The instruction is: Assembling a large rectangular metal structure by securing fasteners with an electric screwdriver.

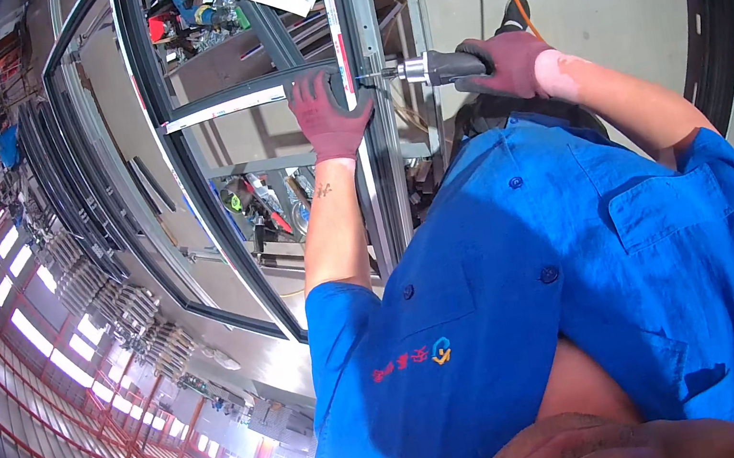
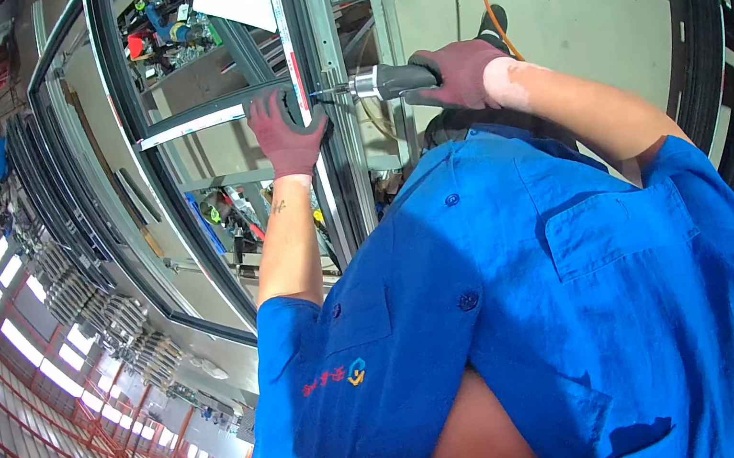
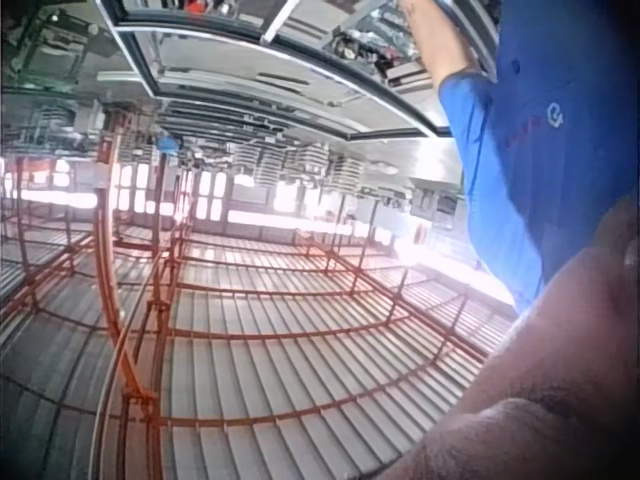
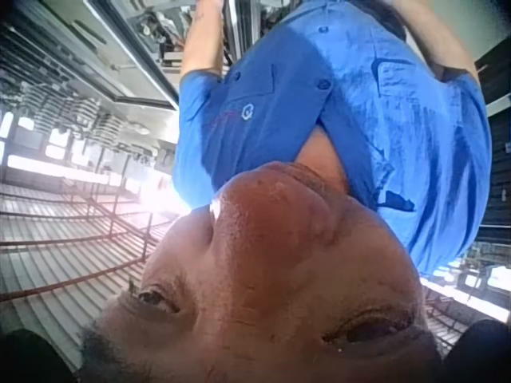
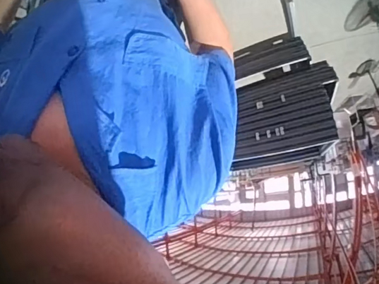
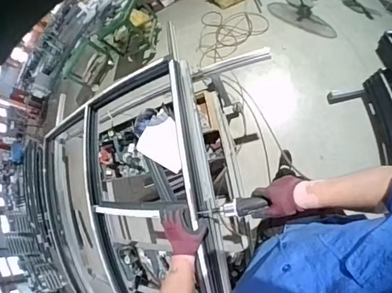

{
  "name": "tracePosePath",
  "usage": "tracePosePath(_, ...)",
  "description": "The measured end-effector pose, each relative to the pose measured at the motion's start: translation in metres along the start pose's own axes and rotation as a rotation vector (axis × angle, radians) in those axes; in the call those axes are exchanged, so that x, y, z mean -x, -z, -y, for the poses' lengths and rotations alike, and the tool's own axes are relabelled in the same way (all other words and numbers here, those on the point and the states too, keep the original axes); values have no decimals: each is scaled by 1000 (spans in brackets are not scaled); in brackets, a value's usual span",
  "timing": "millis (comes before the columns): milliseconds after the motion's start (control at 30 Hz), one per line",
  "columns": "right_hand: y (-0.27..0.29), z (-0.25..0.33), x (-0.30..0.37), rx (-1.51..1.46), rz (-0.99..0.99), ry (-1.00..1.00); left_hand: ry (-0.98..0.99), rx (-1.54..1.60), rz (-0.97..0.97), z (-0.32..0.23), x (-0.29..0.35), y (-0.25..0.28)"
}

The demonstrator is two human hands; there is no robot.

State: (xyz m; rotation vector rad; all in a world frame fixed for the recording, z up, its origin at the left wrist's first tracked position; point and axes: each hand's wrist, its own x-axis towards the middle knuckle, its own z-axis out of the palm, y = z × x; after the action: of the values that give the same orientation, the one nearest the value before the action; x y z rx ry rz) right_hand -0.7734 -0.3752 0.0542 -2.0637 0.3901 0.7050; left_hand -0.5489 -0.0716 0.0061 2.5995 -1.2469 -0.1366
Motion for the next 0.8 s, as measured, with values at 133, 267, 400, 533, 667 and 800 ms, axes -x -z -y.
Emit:
tracePosePath(133, -15, -4, -6, 89, -56, 29, -18, 3, -11, -1, -2, -3)
tracePosePath(267, -18, 2, -2, 146, -142, 40, 8, -22, 2, -5, 0, 1)
tracePosePath(400, -15, -13, -4, 117, -171, 166, 10, 38, -26, -9, 2, 8)
tracePosePath(533, -18, -35, -2, -292, -26, 237, 152, 52, -195, -33, 20, 14)
tracePosePath(667, -11, -4, 0, -259, -35, 122, 243, -46, -43, -32, 50, 11)
tracePosePath(800, -3, 16, -17, 62, 31, -31, 200, -4, -5, -26, 52, 18)
